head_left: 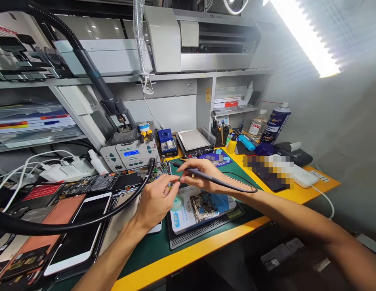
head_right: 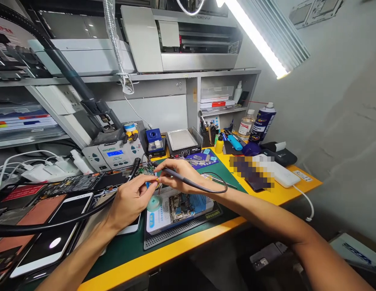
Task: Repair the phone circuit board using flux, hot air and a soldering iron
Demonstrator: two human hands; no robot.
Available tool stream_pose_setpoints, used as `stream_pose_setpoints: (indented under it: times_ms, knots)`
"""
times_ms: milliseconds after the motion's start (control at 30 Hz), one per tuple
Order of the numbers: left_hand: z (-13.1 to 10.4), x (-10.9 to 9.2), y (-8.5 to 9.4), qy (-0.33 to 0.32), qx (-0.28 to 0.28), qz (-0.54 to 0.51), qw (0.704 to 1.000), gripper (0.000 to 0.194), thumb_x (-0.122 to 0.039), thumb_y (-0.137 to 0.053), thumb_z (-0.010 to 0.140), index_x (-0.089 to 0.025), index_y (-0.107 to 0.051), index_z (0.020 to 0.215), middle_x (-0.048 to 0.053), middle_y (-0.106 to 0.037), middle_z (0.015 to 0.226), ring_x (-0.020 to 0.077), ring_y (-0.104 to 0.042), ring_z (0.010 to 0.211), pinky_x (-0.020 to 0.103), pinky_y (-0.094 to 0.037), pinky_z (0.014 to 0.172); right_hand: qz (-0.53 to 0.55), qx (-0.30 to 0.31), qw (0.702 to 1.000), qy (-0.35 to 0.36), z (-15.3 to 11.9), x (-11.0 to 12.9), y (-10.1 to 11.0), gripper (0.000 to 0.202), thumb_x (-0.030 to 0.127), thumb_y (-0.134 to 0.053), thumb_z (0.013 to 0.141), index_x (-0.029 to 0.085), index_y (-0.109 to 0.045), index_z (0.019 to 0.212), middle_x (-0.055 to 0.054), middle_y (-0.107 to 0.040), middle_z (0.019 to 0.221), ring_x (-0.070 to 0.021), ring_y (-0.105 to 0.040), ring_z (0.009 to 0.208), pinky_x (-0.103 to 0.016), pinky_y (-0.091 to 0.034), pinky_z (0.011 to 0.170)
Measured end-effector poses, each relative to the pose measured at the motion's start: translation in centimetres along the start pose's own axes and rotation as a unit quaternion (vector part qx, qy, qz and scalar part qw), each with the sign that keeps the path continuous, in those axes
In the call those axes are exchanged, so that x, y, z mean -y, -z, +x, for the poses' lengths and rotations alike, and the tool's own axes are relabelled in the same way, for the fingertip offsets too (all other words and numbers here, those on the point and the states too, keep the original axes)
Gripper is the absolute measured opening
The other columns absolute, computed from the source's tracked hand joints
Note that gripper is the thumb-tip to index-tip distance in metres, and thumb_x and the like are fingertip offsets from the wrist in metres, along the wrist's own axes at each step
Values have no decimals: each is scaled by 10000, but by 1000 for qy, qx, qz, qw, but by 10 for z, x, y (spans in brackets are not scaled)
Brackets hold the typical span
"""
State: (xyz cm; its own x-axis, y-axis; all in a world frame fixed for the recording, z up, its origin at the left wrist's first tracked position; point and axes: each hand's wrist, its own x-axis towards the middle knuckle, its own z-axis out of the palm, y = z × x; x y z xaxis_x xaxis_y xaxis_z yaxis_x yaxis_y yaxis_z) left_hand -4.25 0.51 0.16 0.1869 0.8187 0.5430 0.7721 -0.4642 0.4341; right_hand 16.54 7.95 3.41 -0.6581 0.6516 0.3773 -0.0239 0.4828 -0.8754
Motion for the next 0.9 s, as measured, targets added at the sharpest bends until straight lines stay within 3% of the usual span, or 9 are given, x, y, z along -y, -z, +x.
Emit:
stream_pose_setpoints:
  times_ms: [267, 533, 700, 800, 900]
  knots:
    - [9, 1, 3, -35, 16, 40, 998, 241, -394, -627, 1006, -166, -677, 1068, 31, -706, 984, 132, -669, 800, 318, -602, 746, 58, -30, 998, -24, -7, -12, 13, 209, 252, -805, 827, 180, -746, 1015, 23, -668, 749, -112, -558, 628, -236, -432, 574]
    - [18, -13, 4, -40, -2, 42, 998, 180, -326, -606, 1013, -178, -691, 954, -23, -672, 805, 88, -554, 610, 258, -504, 631, 208, -130, 958, -149, -24, -2, 68, 353, 342, -847, 812, 154, -722, 1083, -46, -779, 772, -151, -708, 628, -236, -548, 514]
    - [12, -16, -1, -49, -22, 30, 998, 100, -195, -620, 976, -208, -719, 966, -36, -658, 774, 76, -487, 572, 255, -430, 605, 258, -174, 926, -212, -33, -12, 89, 373, 409, -873, 778, 133, -753, 999, 8, -720, 602, -86, -565, 371, -183, -444, 345]
    - [7, -16, -3, -63, -24, 29, 997, 109, -142, -645, 946, -203, -707, 1013, -18, -686, 843, 86, -562, 646, 248, -458, 645, 271, -174, 916, -241, -39, -14, 88, 334, 428, -874, 771, 149, -757, 913, 22, -685, 540, -84, -525, 312, -177, -371, 293]
    - [3, -16, -6, -79, -21, 29, 996, 177, -100, -672, 910, -197, -685, 1057, -1, -712, 916, 115, -663, 803, 250, -509, 758, 279, -155, 908, -271, -44, -10, 83, 207, 344, -858, 751, 172, -762, 811, 29, -634, 479, -92, -499, 289, -192, -334, 288]
